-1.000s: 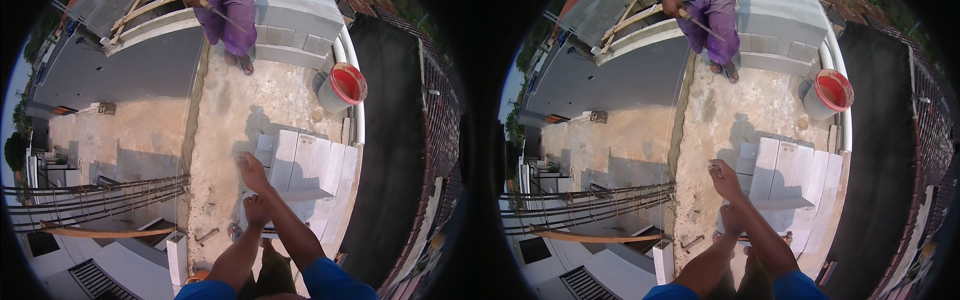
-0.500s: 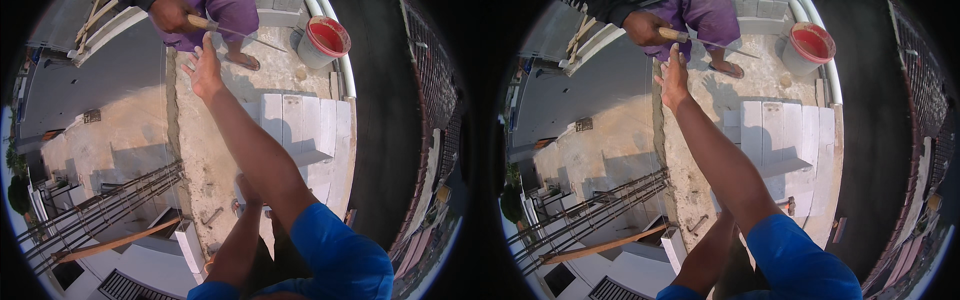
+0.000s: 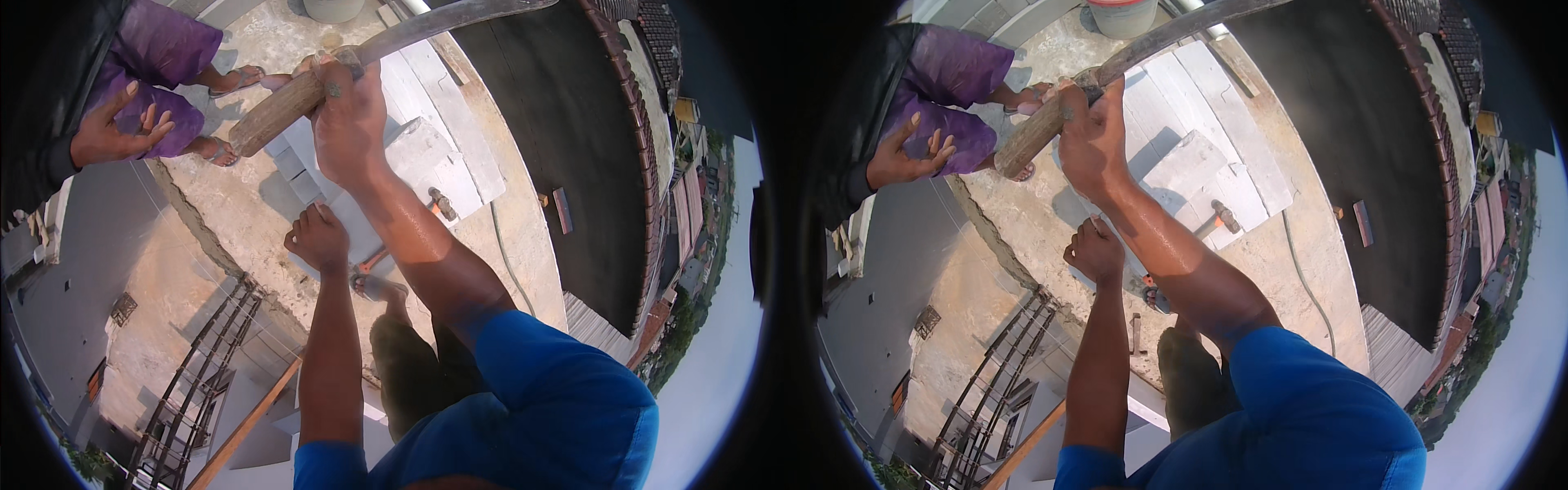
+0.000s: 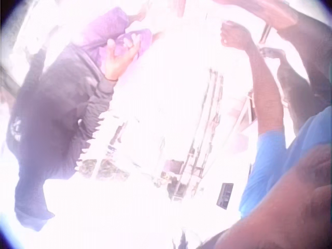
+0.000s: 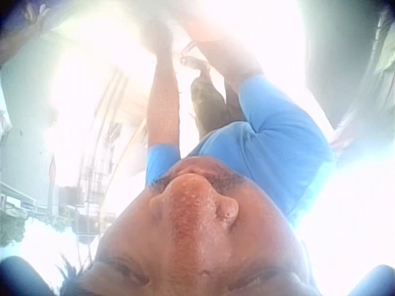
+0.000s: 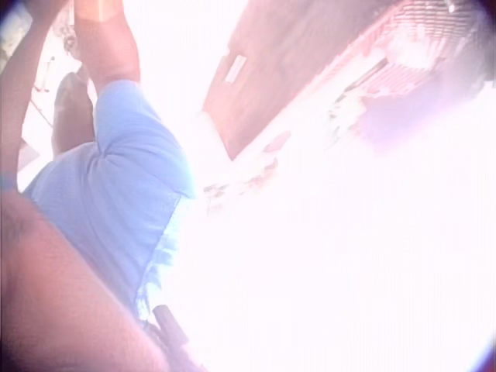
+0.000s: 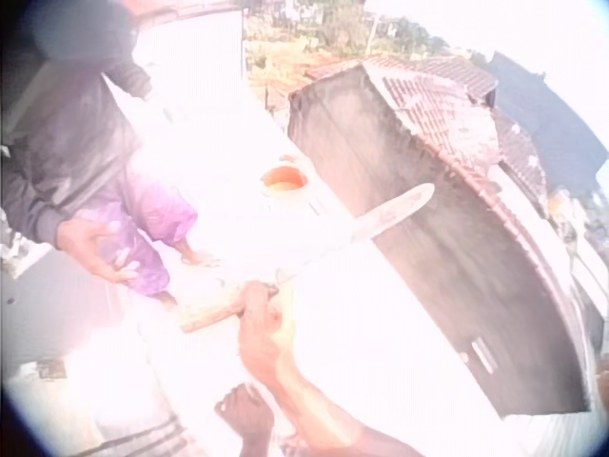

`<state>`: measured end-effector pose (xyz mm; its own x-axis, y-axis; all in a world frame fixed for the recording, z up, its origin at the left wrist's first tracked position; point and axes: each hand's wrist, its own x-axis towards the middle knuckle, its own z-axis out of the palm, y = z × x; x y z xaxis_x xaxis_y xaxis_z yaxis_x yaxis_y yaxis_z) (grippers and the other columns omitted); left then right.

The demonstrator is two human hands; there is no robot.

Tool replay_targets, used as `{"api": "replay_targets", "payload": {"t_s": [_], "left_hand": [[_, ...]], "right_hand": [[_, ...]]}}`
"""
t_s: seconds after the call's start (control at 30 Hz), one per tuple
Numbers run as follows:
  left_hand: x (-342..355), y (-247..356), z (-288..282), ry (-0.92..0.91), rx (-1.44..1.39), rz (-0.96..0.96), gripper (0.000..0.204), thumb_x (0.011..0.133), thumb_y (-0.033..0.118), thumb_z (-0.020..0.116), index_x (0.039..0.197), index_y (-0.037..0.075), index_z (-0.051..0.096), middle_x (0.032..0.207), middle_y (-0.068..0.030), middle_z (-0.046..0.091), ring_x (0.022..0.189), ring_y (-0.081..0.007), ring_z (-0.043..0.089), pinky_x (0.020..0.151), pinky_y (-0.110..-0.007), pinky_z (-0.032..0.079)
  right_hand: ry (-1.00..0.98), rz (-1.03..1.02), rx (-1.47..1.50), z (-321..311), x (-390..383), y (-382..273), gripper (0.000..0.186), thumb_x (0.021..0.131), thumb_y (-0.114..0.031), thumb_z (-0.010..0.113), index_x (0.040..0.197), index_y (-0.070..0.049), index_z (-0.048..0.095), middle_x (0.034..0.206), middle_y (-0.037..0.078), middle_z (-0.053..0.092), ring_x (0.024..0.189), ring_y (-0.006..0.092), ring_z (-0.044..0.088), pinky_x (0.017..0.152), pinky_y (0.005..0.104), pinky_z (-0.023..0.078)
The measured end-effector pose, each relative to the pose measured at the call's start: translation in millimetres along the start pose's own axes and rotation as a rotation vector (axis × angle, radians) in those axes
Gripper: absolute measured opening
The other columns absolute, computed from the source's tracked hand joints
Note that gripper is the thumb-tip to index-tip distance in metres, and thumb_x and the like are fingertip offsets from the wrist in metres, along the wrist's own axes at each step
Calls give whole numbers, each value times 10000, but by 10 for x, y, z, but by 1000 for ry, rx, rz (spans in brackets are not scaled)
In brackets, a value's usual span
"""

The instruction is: The person scoops cement from a bucket with a trowel and applies it to a low wall on a rooftop. They smooth the cement along the wall and occasionally dip the trowel into a bucket of water. The person also handles white rectangular blocks, placing them on the rooftop surface.

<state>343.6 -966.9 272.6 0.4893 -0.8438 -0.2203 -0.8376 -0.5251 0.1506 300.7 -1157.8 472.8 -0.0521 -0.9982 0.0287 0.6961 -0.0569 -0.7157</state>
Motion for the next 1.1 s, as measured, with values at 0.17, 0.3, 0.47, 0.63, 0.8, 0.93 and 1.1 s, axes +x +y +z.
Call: {"api": "replay_targets", "payload": {"t_s": [0.17, 0.3, 0.47, 0.63, 0.8, 0.93, 1.1], "left_hand": [[124, 532, -134, 136, -62, 87, 363, 1115, 418, 478, 1134, 151, 723, 1217, -22, 694, 1211, -228, 606, 1077, -590, 355], [224, 1665, -23, 249, -208, 101, 275, 1079, 404, 535, 1141, 204, 713, 1194, -1, 657, 1234, -232, 564, 1126, -692, 294], [206, 2031, 128, 244, -30, -31, 339, 1087, 418, 496, 1135, 178, 730, 1160, -33, 667, 1227, -266, 564, 1134, -681, 288], [252, 2047, 109, 227, 1, -57, 351, 1089, 422, 484, 1131, 176, 730, 1159, -47, 663, 1226, -273, 564, 1134, -668, 278], [203, 2068, 24, 66, 25, -117, 475, 1114, 499, 359, 1247, 200, 703, 1287, -59, 653, 1318, -254, 527, 1173, -664, 229], [322, 2129, 42, 72, 8, -112, 473, 1112, 500, 360, 1244, 207, 707, 1299, -50, 651, 1326, -245, 518, 1171, -664, 223], [285, 2062, 77, 83, 13, -116, 462, 1106, 498, 378, 1223, 205, 716, 1299, -47, 649, 1320, -249, 517, 1167, -659, 226]], "right_hand": [[230, 589, -835, -1725, -701, -1551, 252, 1007, -85, 590, 1170, -3, 416, 887, 122, 591, 663, 191, 632, 616, 365, 554], [57, 633, -1135, -2268, -1194, -1977, 407, 1074, -220, 648, 1385, -49, 448, 912, 112, 636, 783, 217, 674, 645, 358, 544], [-109, 737, -1414, -2900, -1216, -1717, 390, 1090, -251, 594, 1366, -11, 456, 955, 270, 716, 878, 442, 726, 735, 508, 554], [-202, 496, -1336, -2942, -898, -1602, 389, 1079, -291, 604, 1269, 27, 486, 960, 276, 733, 910, 494, 723, 777, 537, 573], [-252, 930, -1498, -3109, -607, -1373, 329, 1058, -243, 638, 1208, 15, 500, 955, 288, 730, 929, 500, 726, 817, 554, 574], [-228, 626, -1327, -2900, -587, -1539, 362, 1089, -327, 581, 1206, 4, 492, 961, 281, 732, 928, 502, 721, 822, 568, 562], [-333, 987, -1473, -3130, -445, -1332, 339, 1070, -246, 592, 1271, 7, 491, 1009, 269, 748, 953, 493, 730, 829, 551, 572]]}}
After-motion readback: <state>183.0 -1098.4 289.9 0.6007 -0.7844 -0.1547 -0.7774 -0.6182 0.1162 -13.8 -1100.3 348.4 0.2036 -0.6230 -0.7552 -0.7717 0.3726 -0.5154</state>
